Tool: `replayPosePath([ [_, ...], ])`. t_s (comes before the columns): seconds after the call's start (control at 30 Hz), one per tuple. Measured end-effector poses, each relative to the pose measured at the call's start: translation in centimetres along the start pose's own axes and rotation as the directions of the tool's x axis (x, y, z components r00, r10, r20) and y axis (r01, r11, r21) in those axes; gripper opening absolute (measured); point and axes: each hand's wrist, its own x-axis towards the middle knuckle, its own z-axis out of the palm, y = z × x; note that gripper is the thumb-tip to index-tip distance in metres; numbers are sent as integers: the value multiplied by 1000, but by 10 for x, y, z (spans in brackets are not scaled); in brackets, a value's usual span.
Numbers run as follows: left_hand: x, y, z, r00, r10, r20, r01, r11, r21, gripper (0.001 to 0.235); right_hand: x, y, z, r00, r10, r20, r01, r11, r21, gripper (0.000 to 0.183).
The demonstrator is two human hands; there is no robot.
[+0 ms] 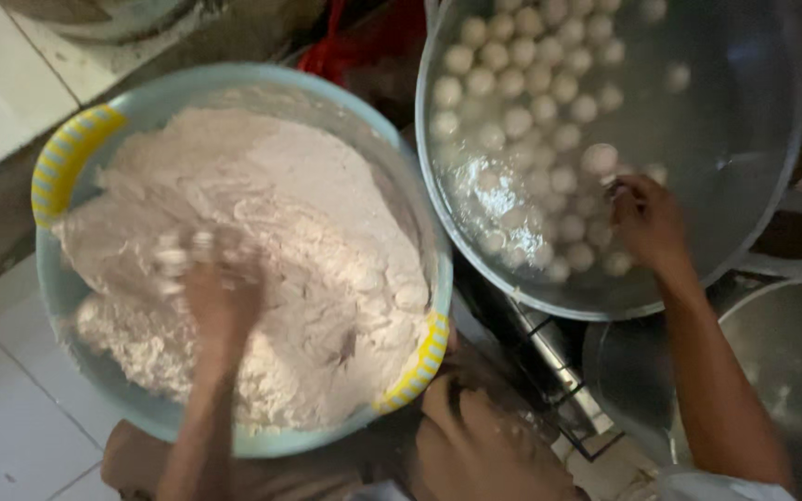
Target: The person scoops dough from a large basin using a small scoop and releases small dough balls into a large metal pan. The process is repeated continuously throughout the clip.
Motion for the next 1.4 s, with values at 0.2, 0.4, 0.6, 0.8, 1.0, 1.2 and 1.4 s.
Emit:
replayPosePath([
  [0.2, -5, -22, 55, 518, -532, 670, 835, 483, -263, 45, 27, 51, -1, 932, -354, -79, 282, 843, -458, 28],
  [0.4, -64, 104, 50, 774, 150, 616, 181, 879, -442, 36, 9, 12, -5, 906, -400, -141, 330, 874, -356, 23],
  [0.6, -72, 134, -18, 747, -112, 656, 616, 488, -618, 33, -78, -87, 29, 945, -312, -98, 307, 949, -66, 25],
  [0.8, -51, 151, -23, 804, -72, 590, 547, 479, -686, 25, -142, -165, 82, 887, -460, 52, 456, 887, 64, 34],
  [1.0, -13, 164, -54, 824, -144, 548, 559, 368, -743, 15, -150, -176, 102, 862, -493, 120, 473, 867, 158, 32],
  [1.2, 0, 164, -67, 795, -88, 601, 593, 324, -737, 26, -150, -148, 108, 913, -89, 399, -65, 932, 357, 28],
  [1.4, 2, 159, -67, 718, -70, 692, 622, 512, -593, 32, -136, -120, 116, 696, 42, 717, -471, 780, 411, 28],
])
